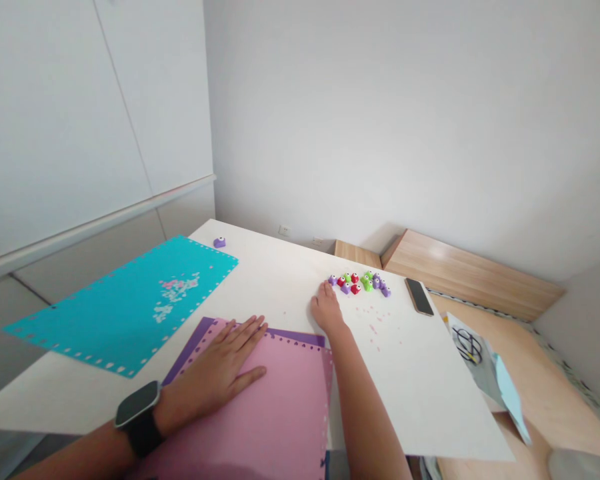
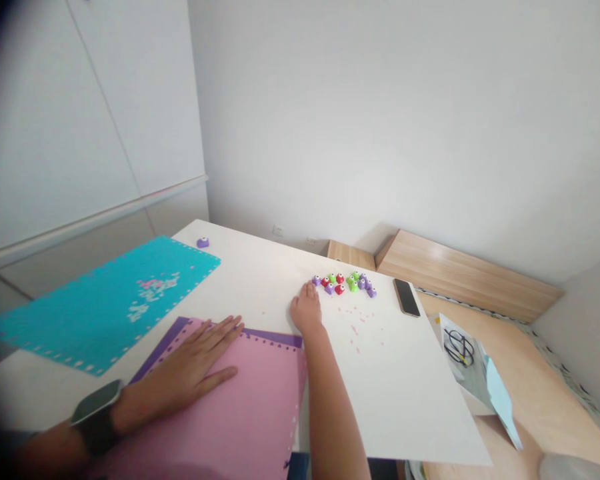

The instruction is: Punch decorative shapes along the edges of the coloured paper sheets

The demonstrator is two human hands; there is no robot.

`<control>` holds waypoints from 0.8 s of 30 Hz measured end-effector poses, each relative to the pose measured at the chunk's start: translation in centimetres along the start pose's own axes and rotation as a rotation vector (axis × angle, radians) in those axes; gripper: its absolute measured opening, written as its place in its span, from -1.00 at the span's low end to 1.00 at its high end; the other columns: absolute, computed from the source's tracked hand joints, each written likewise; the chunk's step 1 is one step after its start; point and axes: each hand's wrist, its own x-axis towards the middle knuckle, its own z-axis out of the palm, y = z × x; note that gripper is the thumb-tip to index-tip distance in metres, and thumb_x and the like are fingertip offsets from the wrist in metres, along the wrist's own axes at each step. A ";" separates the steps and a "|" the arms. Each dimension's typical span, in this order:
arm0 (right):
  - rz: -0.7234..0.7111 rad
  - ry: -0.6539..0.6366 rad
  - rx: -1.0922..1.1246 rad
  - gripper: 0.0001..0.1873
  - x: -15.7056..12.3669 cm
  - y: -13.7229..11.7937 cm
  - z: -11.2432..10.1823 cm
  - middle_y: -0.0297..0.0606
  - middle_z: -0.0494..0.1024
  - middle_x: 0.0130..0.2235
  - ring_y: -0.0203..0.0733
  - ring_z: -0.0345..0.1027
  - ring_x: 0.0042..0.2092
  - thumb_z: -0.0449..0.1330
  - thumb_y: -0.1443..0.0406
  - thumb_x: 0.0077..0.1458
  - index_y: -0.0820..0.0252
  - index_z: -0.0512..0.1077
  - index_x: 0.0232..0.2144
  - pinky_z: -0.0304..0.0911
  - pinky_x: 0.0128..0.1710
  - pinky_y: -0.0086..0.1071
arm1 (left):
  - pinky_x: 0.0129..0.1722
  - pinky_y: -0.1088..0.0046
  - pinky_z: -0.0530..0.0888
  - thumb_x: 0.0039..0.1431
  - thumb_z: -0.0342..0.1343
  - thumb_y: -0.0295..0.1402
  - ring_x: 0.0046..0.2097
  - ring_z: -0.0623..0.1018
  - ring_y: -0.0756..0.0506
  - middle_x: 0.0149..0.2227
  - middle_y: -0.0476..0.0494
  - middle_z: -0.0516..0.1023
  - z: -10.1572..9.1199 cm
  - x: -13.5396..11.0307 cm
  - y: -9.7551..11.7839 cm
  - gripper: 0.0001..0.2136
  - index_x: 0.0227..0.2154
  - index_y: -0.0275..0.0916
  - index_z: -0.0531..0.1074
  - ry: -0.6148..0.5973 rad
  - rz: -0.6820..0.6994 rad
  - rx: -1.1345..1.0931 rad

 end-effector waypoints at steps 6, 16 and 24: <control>0.134 0.017 -0.037 -0.32 -5.6 7.7 -2.0 0.19 0.01 0.42 0.07 -0.16 0.45 -0.09 0.31 0.27 0.65 0.07 0.35 -0.21 0.41 -0.13 | 0.40 0.11 -0.05 0.36 -0.10 0.10 0.43 0.09 -0.25 0.46 -0.13 -0.03 0.8 -0.1 -0.4 -0.27 0.45 -0.10 -0.11 0.029 -0.005 0.008; 0.139 0.029 -0.037 -0.31 -3.6 7.2 -1.2 0.04 -0.03 0.45 -0.04 -0.22 0.47 -0.08 0.28 0.28 0.54 0.02 0.38 -0.27 0.42 -0.22 | 0.39 0.09 0.00 0.35 -0.08 0.10 0.41 0.15 -0.29 0.45 -0.12 0.01 1.2 0.0 -0.5 -0.26 0.46 -0.09 -0.14 0.060 0.002 0.010; 0.287 0.068 -0.060 -0.33 -5.4 11.0 -2.9 0.19 0.06 0.41 0.08 -0.15 0.45 -0.14 0.31 0.27 0.64 0.10 0.34 -0.22 0.40 -0.11 | 0.39 0.10 -0.01 0.35 -0.09 0.10 0.42 0.14 -0.28 0.46 -0.13 -0.01 1.0 -0.1 -0.4 -0.26 0.45 -0.09 -0.13 0.048 -0.005 0.010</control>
